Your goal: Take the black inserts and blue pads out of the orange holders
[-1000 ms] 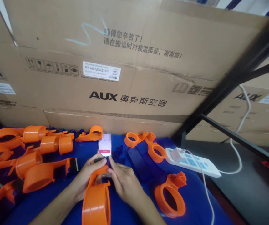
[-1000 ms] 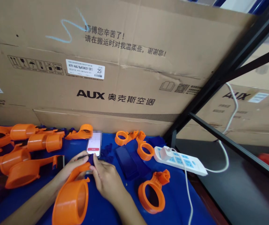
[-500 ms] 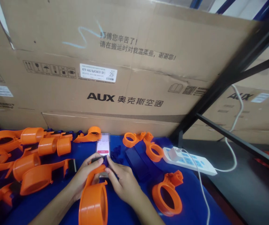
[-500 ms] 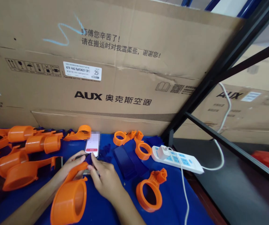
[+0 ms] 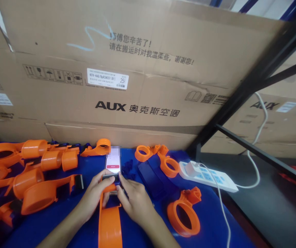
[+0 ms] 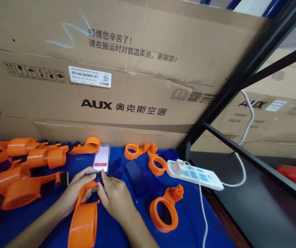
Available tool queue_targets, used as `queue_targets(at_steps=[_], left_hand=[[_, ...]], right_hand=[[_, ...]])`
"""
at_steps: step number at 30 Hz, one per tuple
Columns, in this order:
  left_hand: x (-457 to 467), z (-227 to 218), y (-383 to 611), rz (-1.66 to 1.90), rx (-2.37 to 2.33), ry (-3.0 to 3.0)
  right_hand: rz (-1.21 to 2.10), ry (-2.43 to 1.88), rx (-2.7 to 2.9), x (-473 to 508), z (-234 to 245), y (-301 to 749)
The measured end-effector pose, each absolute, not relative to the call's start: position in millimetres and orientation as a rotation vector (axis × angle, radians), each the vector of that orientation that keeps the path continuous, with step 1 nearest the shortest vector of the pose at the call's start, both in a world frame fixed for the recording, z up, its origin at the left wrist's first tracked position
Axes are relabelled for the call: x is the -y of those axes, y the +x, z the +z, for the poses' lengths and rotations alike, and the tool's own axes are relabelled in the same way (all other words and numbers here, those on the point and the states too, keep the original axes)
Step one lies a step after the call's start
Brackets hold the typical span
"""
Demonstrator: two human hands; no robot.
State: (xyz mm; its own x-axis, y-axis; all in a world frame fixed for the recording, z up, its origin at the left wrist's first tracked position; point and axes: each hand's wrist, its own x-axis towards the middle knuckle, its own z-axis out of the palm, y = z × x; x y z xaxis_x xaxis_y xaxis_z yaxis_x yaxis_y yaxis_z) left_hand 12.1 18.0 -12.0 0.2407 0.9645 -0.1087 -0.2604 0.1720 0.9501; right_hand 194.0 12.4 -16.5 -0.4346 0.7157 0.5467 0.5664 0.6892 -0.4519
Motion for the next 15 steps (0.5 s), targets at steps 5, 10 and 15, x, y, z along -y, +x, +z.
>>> queue_targets(at_steps=[5, 10, 15], left_hand=[[-20, -16, 12, 1.035, -0.891, 1.005], [-23, -17, 8, 1.039, -0.847, 0.963], [-23, -2, 4, 0.952, -0.704, 0.891]], right_hand=[[0.255, -0.960, 2.204, -12, -11, 197], [0.413, -0.986, 2.118, -7, -1, 195], [0.563, -1.142, 1.769, -10, 11, 203]])
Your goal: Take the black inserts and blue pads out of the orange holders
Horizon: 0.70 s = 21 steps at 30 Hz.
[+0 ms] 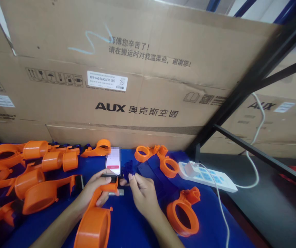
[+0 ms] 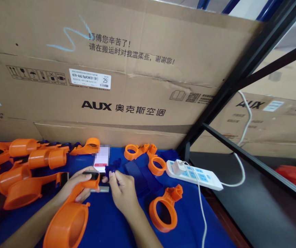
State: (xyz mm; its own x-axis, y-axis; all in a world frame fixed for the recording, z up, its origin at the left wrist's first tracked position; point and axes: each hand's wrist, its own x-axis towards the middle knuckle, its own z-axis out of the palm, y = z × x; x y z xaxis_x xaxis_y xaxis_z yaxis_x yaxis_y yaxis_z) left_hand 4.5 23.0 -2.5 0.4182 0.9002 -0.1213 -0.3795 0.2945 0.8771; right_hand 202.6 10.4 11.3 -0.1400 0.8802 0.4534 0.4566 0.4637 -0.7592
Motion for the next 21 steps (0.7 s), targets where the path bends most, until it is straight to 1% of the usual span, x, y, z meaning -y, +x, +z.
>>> queue_targets(at_steps=[4, 8, 13, 17, 21], left_hand=[[-23, 3, 5, 1.060, -0.781, 0.904], [-25, 1, 4, 1.089, -0.881, 0.898], [-24, 0, 6, 1.060, -0.904, 0.899], [-24, -5, 9, 1.071, -0.929, 0.932], [-26, -12, 8, 1.069, -0.961, 1.013]], right_hand=[[0.414, -1.400, 1.651, -22, 10, 215], [0.503, -1.534, 1.701, -31, 1, 220], [0.541, -1.530, 1.703, -35, -8, 218], [0.548, -1.496, 1.666, -33, -5, 216], [0.547, -1.242, 1.759, -23, 5, 210]])
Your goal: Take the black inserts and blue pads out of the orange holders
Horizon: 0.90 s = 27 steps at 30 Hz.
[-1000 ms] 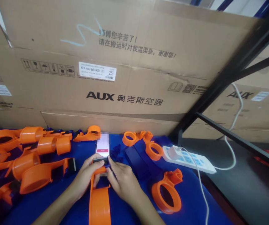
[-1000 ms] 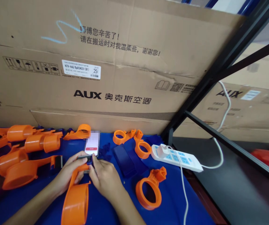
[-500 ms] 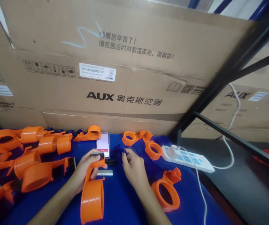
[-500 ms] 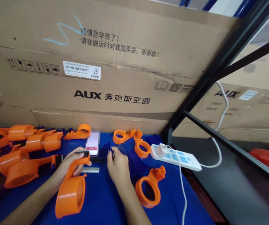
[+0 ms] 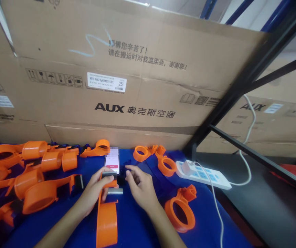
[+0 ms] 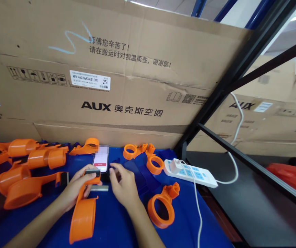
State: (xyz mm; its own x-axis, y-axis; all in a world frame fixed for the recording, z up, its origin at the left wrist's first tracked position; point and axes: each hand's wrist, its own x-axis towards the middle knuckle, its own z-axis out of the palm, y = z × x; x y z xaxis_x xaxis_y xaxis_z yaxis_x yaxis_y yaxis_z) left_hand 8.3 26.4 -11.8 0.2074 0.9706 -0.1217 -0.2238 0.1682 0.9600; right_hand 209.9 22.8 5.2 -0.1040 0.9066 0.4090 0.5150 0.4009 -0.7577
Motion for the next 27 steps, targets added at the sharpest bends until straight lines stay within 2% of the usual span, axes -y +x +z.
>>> queue_targets(at_steps=[5, 10, 16, 22, 25, 27], left_hand=[[-25, -16, 9, 1.048, -0.980, 1.143], [-25, -10, 7, 1.055, -0.989, 1.111], [-33, 15, -21, 1.227, -0.804, 0.738], [-37, 38, -48, 1.416, -0.824, 0.334], [-39, 45, -57, 1.447, -0.827, 0.376], [-40, 45, -62, 1.327, -0.852, 0.522]], right_hand=[[0.517, -0.938, 2.055, -14, 11, 200], [0.459, -0.959, 2.033, -17, 7, 200], [0.288, -1.136, 1.840, -26, 11, 219], [0.293, -1.154, 2.104, -26, 12, 220], [0.303, -1.145, 2.205, -23, 6, 210], [0.312, -1.137, 2.264, -21, 1, 204]])
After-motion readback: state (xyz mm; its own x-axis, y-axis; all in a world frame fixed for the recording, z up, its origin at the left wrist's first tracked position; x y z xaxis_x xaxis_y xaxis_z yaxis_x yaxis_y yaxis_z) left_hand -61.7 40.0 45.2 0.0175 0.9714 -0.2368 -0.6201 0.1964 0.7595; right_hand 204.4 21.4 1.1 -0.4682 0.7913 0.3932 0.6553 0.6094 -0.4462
